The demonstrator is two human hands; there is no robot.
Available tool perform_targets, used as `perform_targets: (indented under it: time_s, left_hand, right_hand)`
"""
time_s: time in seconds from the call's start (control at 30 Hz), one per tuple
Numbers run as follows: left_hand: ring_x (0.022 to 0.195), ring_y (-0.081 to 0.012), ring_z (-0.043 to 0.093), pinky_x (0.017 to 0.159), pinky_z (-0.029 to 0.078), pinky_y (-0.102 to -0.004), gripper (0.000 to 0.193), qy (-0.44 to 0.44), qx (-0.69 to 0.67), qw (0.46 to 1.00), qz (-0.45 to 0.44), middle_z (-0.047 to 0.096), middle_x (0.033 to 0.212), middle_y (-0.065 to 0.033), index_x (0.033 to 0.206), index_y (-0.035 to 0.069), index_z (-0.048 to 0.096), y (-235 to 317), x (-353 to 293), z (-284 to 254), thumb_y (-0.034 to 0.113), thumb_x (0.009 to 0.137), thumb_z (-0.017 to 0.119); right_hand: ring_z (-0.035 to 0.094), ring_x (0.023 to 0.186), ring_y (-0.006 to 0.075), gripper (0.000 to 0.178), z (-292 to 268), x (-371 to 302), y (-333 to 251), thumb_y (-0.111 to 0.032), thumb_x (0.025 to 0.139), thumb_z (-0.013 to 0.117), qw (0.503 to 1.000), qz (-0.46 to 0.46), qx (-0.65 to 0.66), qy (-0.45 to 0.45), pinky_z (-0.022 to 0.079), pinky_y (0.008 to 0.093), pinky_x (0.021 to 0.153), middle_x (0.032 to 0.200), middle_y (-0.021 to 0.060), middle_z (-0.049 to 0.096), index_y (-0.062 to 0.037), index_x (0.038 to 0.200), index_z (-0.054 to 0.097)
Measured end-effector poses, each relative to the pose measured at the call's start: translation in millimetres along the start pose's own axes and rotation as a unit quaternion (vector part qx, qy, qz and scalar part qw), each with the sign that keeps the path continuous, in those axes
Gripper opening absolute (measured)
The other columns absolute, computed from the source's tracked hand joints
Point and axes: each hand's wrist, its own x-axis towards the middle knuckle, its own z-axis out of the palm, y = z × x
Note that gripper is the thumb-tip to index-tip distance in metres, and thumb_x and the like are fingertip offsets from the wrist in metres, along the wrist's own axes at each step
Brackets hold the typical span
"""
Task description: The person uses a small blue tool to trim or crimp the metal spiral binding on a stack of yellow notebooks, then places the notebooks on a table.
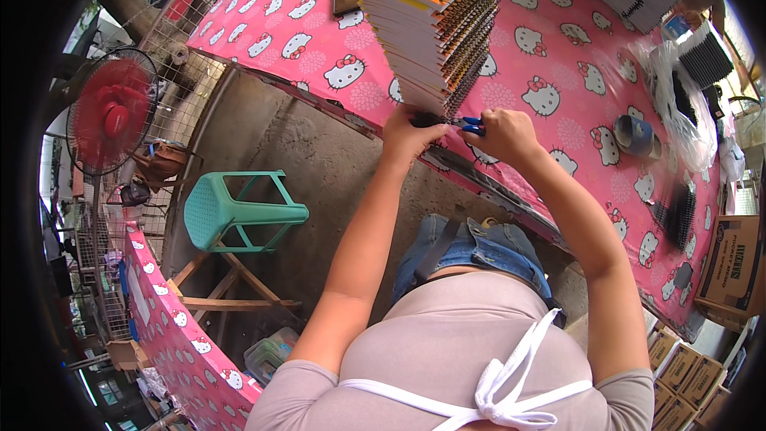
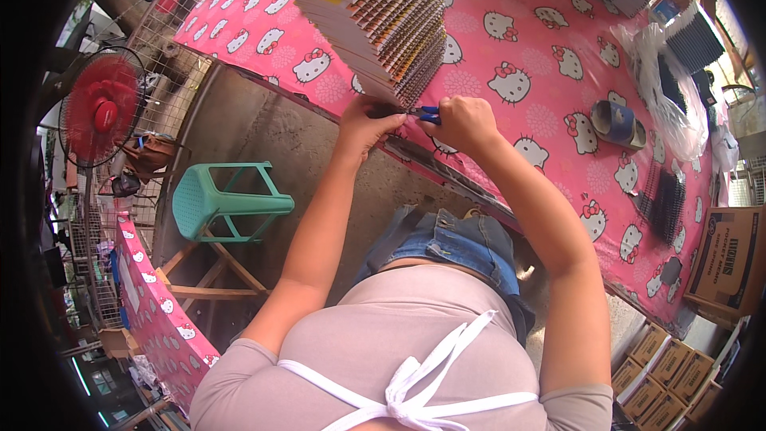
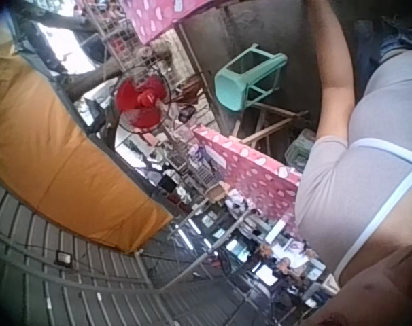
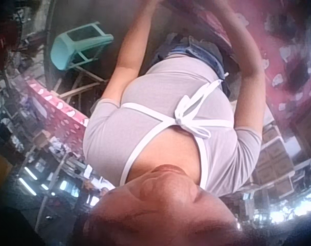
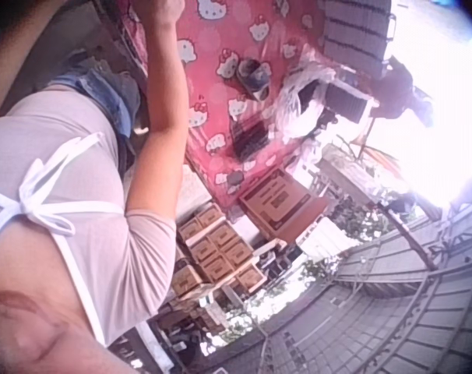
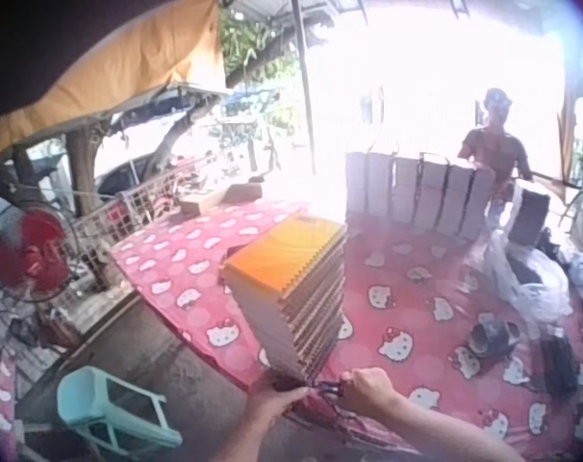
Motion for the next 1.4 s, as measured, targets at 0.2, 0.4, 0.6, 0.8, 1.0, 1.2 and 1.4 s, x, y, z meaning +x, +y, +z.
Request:
perform_targets:
  time_s: [0.2, 0.4, 0.6, 0.8, 1.0, 1.2, 1.4]
  left_hand:
    - [0.082, -0.0175, 0.067, 0.07, 0.054, -0.0311, 0.048, 0.038, 0.049, 0.997, -0.038, 0.069, 0.091, -0.0109, 0.104, -0.001, 0.061, 3, -1, -14, 0.009, 0.063, 0.083]
    - [0.086, -0.0231, 0.068, 0.077, 0.054, -0.0344, 0.052, 0.065, 0.219, 0.966, 0.118, 0.069, 0.093, -0.0144, 0.104, -0.001, 0.059, 20, -15, 8, 0.017, 0.064, 0.087]
    - [0.091, -0.0274, 0.065, 0.082, 0.052, -0.0382, 0.06, 0.064, 0.239, 0.959, 0.135, 0.068, 0.095, -0.014, 0.108, 0.001, 0.058, -1, -8, -1, 0.019, 0.059, 0.088]
    - [0.095, -0.034, 0.06, 0.086, 0.049, -0.044, 0.056, 0.101, 0.352, 0.91, 0.194, 0.061, 0.101, -0.0171, 0.109, 0.0, 0.055, 6, -14, 15, 0.017, 0.064, 0.085]
    - [0.095, -0.0412, 0.057, 0.084, 0.048, -0.0473, 0.048, 0.06, 0.359, 0.909, 0.202, 0.057, 0.103, -0.0225, 0.108, 0.003, 0.054, 2, -8, 12, 0.014, 0.068, 0.078]
    - [0.089, -0.0426, 0.06, 0.076, 0.05, -0.0505, 0.034, -0.066, 0.376, 0.909, 0.17, 0.058, 0.096, -0.0208, 0.099, 0.004, 0.054, 9, -48, 77, 0.016, 0.072, 0.072]
    - [0.074, -0.0226, 0.064, 0.067, 0.054, -0.0366, 0.043, -0.224, 0.239, 0.944, -0.032, 0.065, 0.088, -0.0119, 0.104, 0.002, 0.059, 22, -43, 203, 0.021, 0.072, 0.079]
  right_hand:
    - [0.068, 0.072, 0.0297, 0.05, 4, -12, 9, -0.054, 0.079, 0.065, 0.998, -0.006, -0.011, 0.067, 0.053, 0.0406, 0.065, 0.074, 0.0134, 0.067, -0.0041, 0.078, 0.069]
    - [0.068, 0.066, 0.0296, 0.051, 10, -2, 6, -0.055, 0.078, 0.066, 0.997, -0.03, -0.017, 0.075, 0.053, 0.0409, 0.06, 0.07, 0.0128, 0.067, -0.0036, 0.073, 0.069]
    - [0.068, 0.066, 0.0285, 0.05, 1, -8, 5, -0.054, 0.077, 0.067, 1.0, 0.009, -0.017, 0.022, 0.053, 0.0404, 0.059, 0.068, 0.0117, 0.067, -0.0043, 0.071, 0.069]
    - [0.068, 0.065, 0.0287, 0.052, 14, 2, 10, -0.057, 0.078, 0.065, 0.994, -0.052, -0.059, 0.081, 0.053, 0.0404, 0.059, 0.063, 0.0113, 0.065, -0.0053, 0.068, 0.068]
    - [0.066, 0.063, 0.0308, 0.056, -23, -30, 25, -0.059, 0.079, 0.064, 0.995, 0.079, 0.019, -0.06, 0.051, 0.0415, 0.058, 0.065, 0.0136, 0.065, -0.0038, 0.072, 0.067]
    - [0.061, 0.063, 0.0148, 0.048, -4, -164, 116, -0.047, 0.09, 0.064, 0.787, 0.281, 0.545, 0.069, 0.048, 0.0289, 0.059, 0.068, 0.0066, 0.061, 0.0009, 0.081, 0.064]
    - [0.064, 0.068, 0.0158, 0.046, -5, -292, 144, -0.046, 0.094, 0.059, 0.559, 0.384, 0.694, 0.241, 0.052, 0.03, 0.064, 0.078, 0.008, 0.065, 0.0005, 0.094, 0.064]
